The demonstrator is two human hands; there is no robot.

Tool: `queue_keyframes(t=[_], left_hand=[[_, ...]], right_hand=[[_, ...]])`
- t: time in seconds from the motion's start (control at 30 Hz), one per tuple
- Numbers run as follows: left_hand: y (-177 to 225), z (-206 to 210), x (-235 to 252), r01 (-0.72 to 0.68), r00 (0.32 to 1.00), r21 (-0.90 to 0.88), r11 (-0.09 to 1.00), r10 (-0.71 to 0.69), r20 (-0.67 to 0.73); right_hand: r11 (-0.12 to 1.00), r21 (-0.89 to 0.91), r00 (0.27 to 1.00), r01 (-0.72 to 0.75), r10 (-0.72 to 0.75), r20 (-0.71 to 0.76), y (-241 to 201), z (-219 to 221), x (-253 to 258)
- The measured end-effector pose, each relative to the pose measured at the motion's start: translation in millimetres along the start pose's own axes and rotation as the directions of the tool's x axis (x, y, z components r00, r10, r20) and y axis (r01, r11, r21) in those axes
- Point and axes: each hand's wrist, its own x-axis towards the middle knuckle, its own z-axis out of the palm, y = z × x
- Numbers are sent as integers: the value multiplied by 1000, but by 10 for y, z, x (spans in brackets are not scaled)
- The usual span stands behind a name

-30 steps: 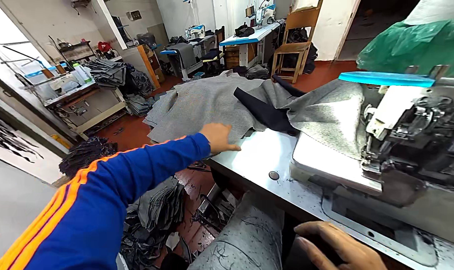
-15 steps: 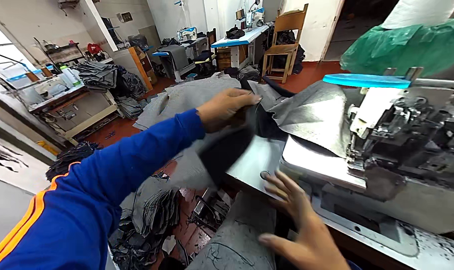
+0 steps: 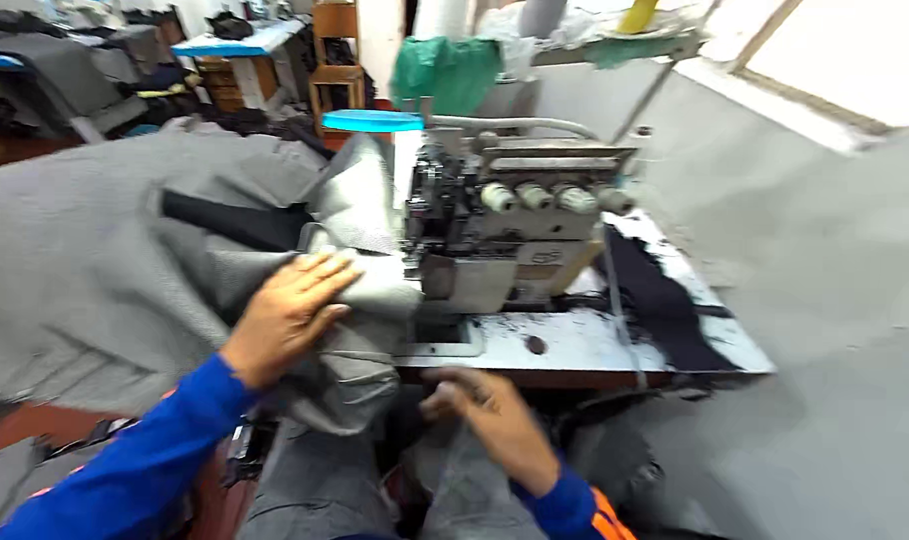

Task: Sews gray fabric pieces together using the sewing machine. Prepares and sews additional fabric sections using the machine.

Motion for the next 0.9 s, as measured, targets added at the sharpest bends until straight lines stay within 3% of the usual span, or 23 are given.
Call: queue_keyframes(t=[0.07, 0.17, 0.23, 0.3, 0.4, 0.47, 0.57, 0.67, 0.77, 0.83, 0.9], left_hand=[[45, -38, 87, 91, 995, 112, 989, -86, -48], [177, 7, 420, 180, 981, 225, 958, -157, -115], [227, 118, 598, 158, 983, 197, 968, -136, -121], [235, 172, 641, 64, 992, 127, 990, -49, -114], [94, 163, 517, -7, 995, 0, 1000, 7, -99], [-9, 154, 422, -7, 996, -51, 999, 3, -87], [-29, 43, 465, -6, 999, -67, 998, 9, 44], [20, -162, 691, -33, 968, -218, 975, 86, 238], [98, -307, 824, -48, 957, -461, 886, 172, 231], [186, -370, 788, -37, 977, -569, 821, 148, 151], [316, -436, 708, -61, 990, -584, 810, 124, 69]], right_hand=[[957, -285, 954, -60, -30, -298, -65, -766, 12], [796, -567, 777, -212, -215, -592, -199, -1809, 348], [716, -611, 746, -338, -192, -638, -158, -2241, 773], [568, -668, 808, -481, -8, -589, -8, -2452, 1187], [246, -690, 729, -681, 316, -607, 104, -2418, 1614], [173, -717, 720, -675, 364, -591, 48, -2352, 1649], [331, -767, 835, -550, 202, -512, 80, -2481, 1436], [504, -798, 894, -330, -106, -436, -2, -2372, 970], [645, -760, 816, -74, -400, -418, -238, -1832, 362], [780, -619, 773, 88, -446, -452, -466, -1266, 112], [857, -448, 781, 256, -456, -427, -666, -637, 68]])
